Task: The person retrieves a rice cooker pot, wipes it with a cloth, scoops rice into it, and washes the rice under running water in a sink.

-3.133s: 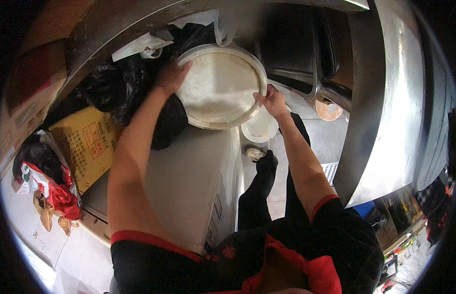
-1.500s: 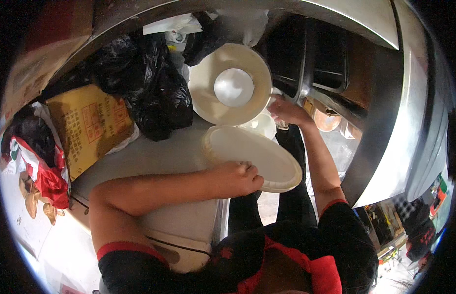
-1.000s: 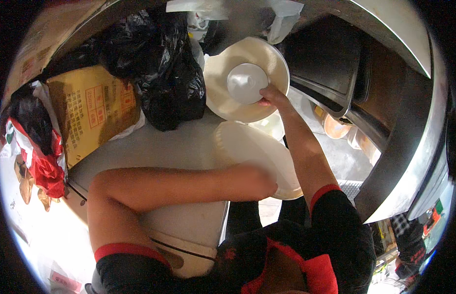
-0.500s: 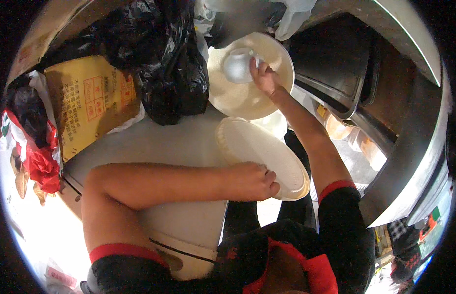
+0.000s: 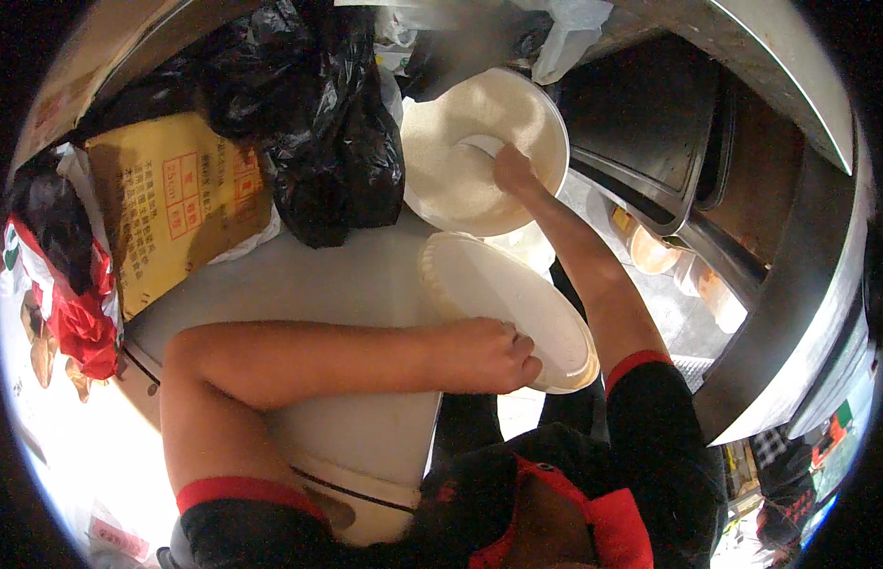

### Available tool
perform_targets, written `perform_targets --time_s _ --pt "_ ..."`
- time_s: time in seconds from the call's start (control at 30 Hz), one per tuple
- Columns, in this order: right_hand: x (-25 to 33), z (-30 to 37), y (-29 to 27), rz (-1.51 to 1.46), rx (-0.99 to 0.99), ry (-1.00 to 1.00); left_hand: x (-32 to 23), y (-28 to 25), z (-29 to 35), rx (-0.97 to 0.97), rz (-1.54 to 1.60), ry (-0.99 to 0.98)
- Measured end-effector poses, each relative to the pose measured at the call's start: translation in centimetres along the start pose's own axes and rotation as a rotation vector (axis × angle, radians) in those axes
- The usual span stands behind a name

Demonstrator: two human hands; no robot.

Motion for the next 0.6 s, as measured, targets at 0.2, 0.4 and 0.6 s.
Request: perform_targets --time_s 0.2,0.4,0.6 --pt "-2.1 1.3 1.1 -1.045 0.444 0.492 0.4 -0.5 -0.4 0.04 0.036 -0.029" --pt "-2.0 3.1 1.3 -1.524 0.338 0.622 0.4 -0.3 -0.6 -0.075 -0.026 -0.003" --pt "-2.7 3.3 -0.6 -1.35 0.359 0.753 0.5 -0.7 -0.8 0.014 0.057 -0.013"
Point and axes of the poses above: each hand's wrist, its own z-axis away from the middle knuckle, its own y-axis out of the palm, x = y × z, the point moved 2 cm from there along -z, towards the middle knuckle, and after that the axes turned 4 degrees about -x, right-handed, at the moved point
